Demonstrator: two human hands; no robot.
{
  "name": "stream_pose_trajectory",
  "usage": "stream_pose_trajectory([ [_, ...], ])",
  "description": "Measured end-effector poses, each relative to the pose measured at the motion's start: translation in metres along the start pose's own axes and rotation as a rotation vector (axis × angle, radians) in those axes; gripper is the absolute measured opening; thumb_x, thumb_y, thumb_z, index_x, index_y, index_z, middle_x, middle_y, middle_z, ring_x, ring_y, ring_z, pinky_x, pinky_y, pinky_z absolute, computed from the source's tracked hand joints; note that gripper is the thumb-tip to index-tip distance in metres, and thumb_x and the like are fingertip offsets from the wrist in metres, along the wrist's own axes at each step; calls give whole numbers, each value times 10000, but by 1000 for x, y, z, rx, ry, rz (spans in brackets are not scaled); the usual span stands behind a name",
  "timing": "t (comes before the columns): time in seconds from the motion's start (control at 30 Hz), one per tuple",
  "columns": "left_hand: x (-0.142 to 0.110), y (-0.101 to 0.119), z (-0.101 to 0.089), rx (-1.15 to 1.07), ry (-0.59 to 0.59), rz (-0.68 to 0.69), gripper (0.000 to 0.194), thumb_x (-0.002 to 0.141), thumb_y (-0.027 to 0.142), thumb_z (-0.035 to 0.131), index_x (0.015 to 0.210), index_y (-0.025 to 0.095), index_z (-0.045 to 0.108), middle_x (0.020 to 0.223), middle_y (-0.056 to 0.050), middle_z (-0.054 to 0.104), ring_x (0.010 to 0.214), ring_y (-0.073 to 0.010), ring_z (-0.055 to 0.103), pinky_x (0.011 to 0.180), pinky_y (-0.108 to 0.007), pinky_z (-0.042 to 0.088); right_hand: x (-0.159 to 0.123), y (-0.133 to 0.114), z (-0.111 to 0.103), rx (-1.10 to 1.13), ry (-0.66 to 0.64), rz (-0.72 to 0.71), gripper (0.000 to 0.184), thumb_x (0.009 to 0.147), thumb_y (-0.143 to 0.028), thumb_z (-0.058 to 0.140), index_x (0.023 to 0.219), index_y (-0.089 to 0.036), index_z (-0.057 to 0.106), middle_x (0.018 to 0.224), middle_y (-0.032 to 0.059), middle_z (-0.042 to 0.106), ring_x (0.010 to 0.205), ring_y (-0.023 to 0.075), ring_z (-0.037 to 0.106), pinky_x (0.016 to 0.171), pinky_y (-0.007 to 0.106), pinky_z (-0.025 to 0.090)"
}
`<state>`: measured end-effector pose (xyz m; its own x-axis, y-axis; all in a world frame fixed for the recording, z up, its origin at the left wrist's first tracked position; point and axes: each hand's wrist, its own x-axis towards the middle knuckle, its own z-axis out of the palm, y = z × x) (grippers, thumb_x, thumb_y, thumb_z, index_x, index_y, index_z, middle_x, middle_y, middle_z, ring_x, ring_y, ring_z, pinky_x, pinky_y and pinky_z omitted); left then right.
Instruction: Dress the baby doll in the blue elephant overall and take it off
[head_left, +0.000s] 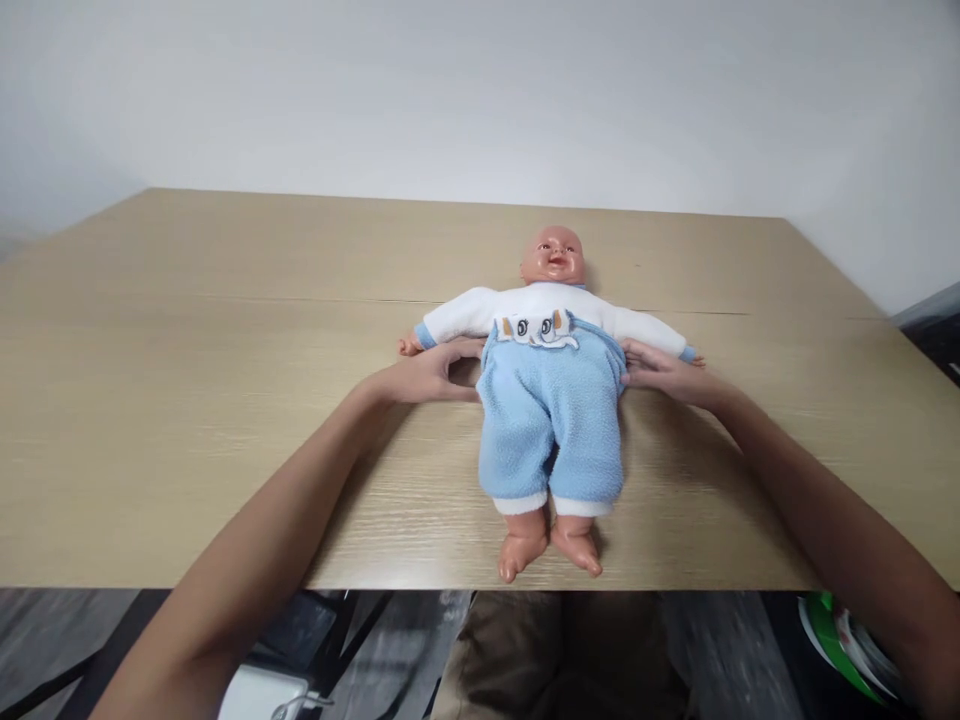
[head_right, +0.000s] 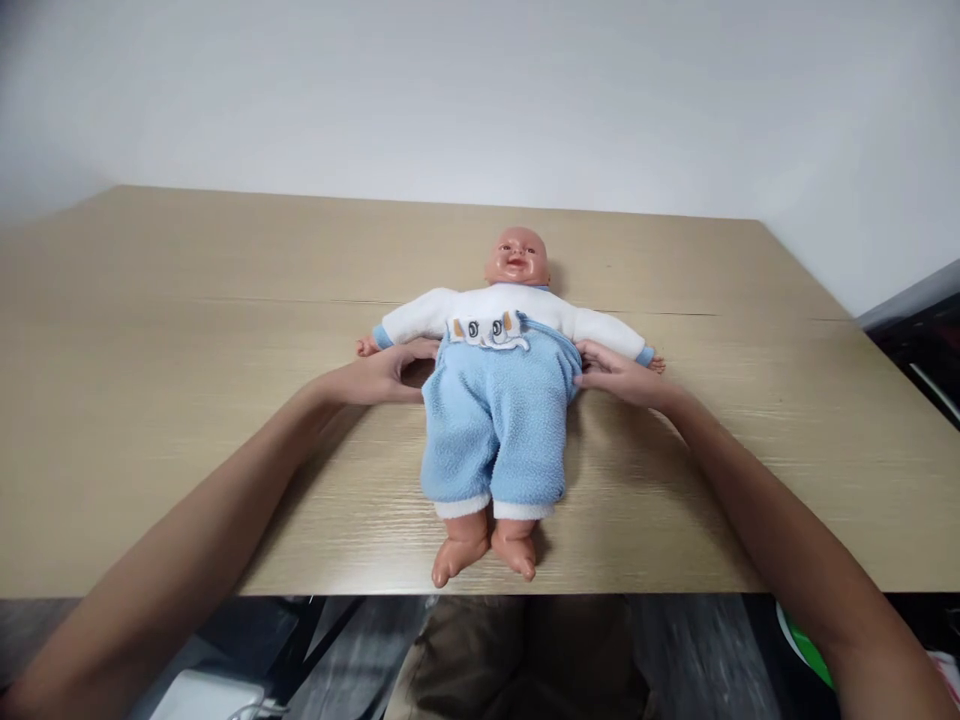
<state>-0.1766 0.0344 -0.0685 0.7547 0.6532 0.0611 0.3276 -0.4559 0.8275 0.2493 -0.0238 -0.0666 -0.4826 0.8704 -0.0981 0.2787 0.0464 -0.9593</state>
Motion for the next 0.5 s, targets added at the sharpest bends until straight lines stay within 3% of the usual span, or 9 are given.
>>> stream_pose_trajectory([
  [0.13,4,4,14,-128,7,1,562,820,505,975,1273,205,830,1360,-139,797,1339,-364,699,1240,-484,490,-6,-4,10,-226,-9,-114,548,841,-467,908,1317,-259,734,1414,109,755,1384,411,650,1302,610,437],
  [0.23,5,11,19,-312,27,-7,499,839,519,964,1183,177,848,1202,-139,837,1231,-349,744,1139,-455,551,-4,-5,22,-148,61,-131,506,837,-392,856,1308,-258,730,1453,96,749,1494,413,578,1373,584,346],
  [0.33,6,14,23,-416,98,-47,382,879,496,908,1082,179,842,1071,-106,832,1123,-317,747,1044,-421,570,-1,-5,34,128,183,-58,429,752,-314,792,1175,-271,733,1248,51,799,1405,376,633,1308,526,447],
  [0.43,9,13,32,-558,228,-81,253,817,404,866,943,205,773,936,-46,758,974,-262,696,941,-392,565,3,-4,47,339,284,-18,309,747,-397,645,1033,-286,682,1022,50,786,1200,368,705,1081,548,610],
  [0.5,13,13,42,-679,360,-112,229,766,366,832,851,227,672,831,-10,653,828,-218,613,812,-366,538,4,-3,55,393,328,12,248,781,-468,581,954,-300,640,932,69,767,1127,380,717,966,563,642],
])
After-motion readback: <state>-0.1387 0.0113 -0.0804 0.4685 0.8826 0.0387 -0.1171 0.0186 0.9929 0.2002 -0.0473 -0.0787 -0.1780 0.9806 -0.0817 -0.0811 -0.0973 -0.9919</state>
